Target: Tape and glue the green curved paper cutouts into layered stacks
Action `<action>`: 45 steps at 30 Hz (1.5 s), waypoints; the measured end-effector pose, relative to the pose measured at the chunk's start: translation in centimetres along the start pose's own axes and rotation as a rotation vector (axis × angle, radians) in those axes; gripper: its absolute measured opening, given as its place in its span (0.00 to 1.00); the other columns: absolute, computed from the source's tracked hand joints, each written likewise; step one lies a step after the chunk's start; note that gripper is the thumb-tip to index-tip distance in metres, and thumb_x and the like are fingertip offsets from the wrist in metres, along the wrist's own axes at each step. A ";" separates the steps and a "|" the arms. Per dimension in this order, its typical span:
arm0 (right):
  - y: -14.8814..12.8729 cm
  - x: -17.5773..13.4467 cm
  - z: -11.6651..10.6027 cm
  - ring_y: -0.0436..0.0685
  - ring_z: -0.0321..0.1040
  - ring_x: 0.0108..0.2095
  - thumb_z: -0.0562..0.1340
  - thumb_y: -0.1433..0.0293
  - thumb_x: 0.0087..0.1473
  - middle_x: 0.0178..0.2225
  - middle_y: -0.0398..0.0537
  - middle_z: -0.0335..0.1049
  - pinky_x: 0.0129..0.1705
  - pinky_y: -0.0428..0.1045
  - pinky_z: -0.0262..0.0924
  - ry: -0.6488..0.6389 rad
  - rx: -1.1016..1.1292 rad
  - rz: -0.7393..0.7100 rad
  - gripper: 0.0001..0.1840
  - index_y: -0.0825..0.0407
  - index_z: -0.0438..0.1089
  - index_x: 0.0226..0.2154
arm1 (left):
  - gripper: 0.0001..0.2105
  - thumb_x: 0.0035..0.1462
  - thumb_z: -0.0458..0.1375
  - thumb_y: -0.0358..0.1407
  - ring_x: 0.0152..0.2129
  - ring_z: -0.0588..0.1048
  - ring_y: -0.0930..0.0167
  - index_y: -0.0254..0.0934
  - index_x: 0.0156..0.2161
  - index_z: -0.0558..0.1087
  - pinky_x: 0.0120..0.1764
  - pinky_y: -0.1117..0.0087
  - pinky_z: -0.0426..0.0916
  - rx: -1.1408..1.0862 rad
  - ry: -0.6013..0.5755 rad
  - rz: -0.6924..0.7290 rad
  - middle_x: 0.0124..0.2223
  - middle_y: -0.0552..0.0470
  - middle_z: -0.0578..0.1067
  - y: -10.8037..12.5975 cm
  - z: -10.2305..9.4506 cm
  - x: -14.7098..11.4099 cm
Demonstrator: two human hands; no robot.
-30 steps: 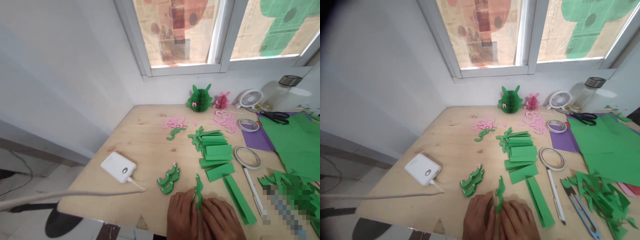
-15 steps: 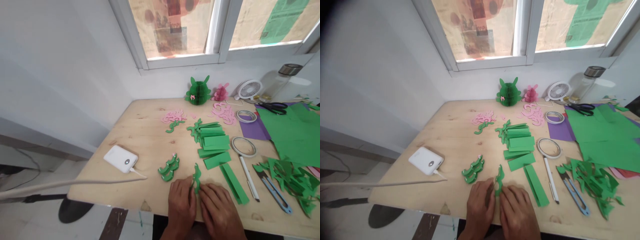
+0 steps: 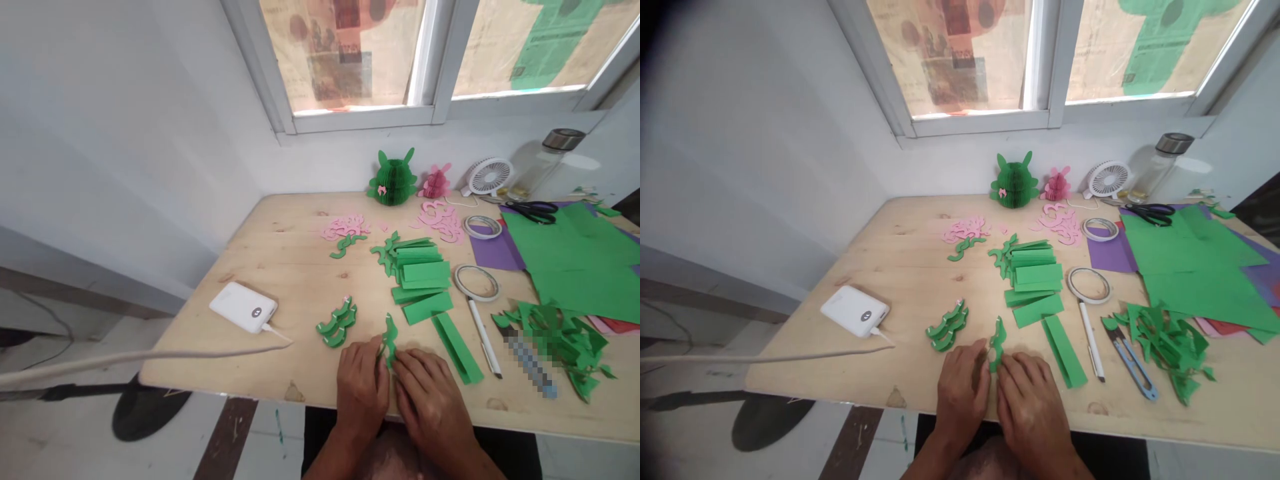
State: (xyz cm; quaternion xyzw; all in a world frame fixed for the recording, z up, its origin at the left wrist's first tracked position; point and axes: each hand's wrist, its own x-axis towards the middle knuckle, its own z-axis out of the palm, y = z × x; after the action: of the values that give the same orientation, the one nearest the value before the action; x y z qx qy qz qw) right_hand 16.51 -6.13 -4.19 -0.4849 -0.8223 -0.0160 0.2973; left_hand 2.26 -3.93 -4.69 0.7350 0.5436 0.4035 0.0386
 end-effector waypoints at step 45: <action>11.5 25.2 5.3 0.69 0.57 0.49 0.59 0.61 0.52 0.45 0.64 0.70 0.47 0.60 0.45 -0.550 -0.390 0.092 0.20 0.59 0.76 0.39 | 0.13 0.55 0.53 0.25 0.35 0.73 0.67 0.35 0.47 0.66 0.39 0.64 0.69 -0.211 -0.028 -0.030 0.37 0.46 0.74 -0.7 -1.6 1.4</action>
State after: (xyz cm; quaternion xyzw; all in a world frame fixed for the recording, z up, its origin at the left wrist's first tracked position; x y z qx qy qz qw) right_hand 14.42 21.43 1.16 -0.5553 -0.8305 -0.0282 -0.0339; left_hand 0.76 -3.08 -3.18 0.7240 0.5087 0.4477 0.1292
